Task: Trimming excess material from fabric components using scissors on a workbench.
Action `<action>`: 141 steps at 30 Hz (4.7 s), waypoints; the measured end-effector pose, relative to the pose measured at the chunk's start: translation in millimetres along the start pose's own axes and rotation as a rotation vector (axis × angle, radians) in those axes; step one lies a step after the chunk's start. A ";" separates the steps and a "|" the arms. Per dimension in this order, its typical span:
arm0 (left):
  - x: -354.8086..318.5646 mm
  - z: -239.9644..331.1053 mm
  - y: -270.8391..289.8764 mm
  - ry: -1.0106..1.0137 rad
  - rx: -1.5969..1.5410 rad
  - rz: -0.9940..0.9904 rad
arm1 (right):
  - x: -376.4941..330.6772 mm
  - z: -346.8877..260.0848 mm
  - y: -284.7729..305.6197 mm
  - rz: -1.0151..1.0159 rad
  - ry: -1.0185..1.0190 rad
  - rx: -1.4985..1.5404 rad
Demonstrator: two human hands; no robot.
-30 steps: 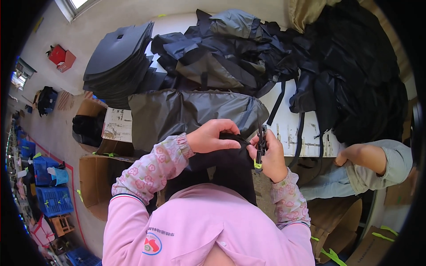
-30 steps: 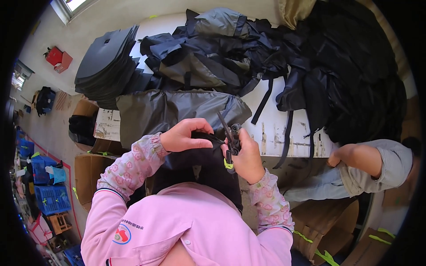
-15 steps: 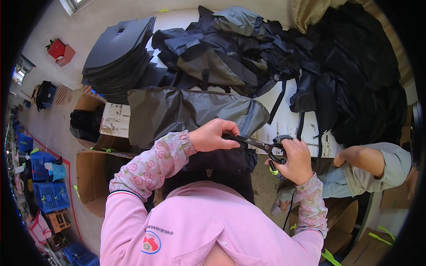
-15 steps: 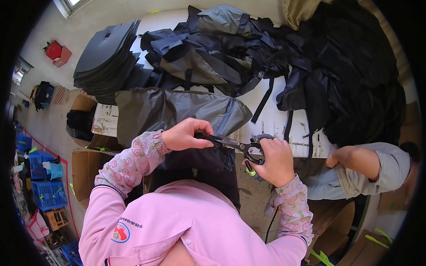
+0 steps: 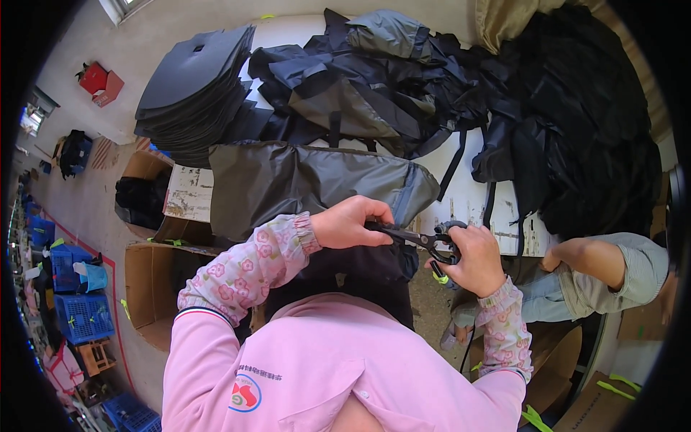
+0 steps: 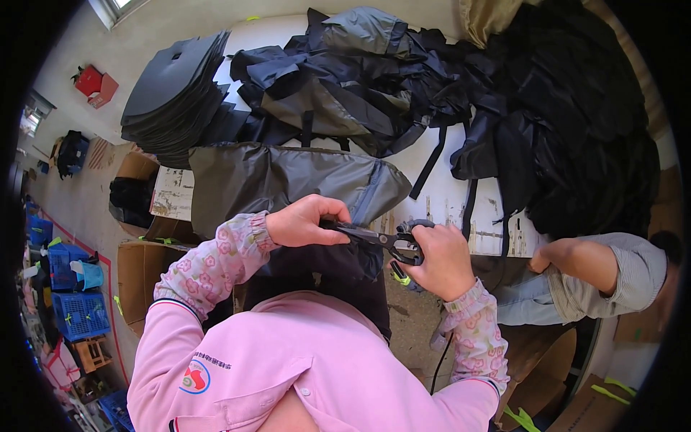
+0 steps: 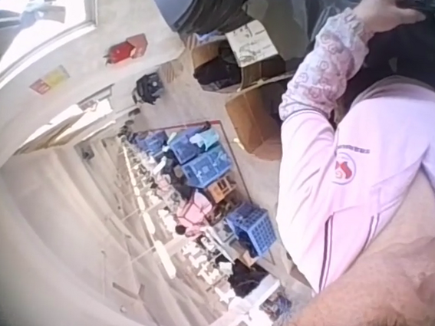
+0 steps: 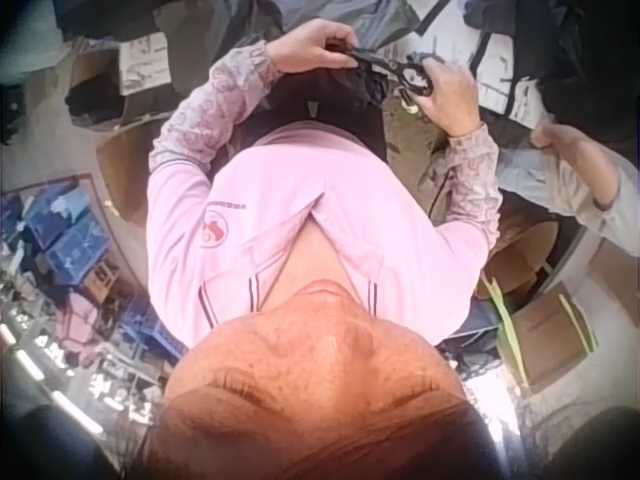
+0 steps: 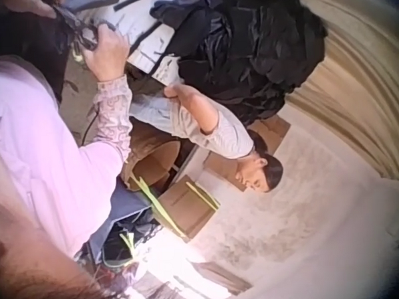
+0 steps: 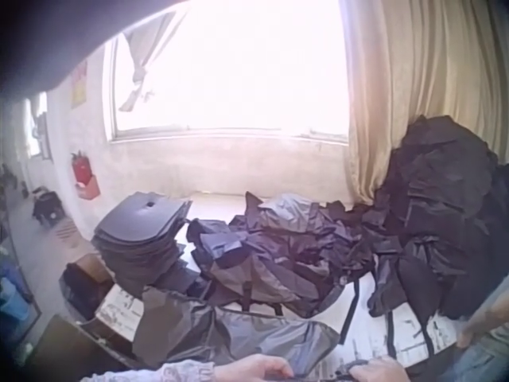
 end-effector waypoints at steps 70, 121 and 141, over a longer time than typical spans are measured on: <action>-186.3 -111.7 9.2 0.245 1.090 0.707 | 6.5 18.7 -98.9 0.089 -0.323 0.720; -17.0 109.6 188.1 -0.504 0.971 0.687 | 38.3 45.4 91.7 1.054 -0.063 1.035; -138.4 14.3 172.1 0.051 0.617 0.783 | 28.7 62.8 17.2 0.640 -0.246 0.612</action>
Point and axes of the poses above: each hand's wrist, its own x-axis towards the middle knuckle, its own y-axis out of the back of the hand, z = x × y, the point moved 2 cm from there along x, towards the middle knuckle, and after that the axes turned 9 degrees about x, right-handed, at the moved point
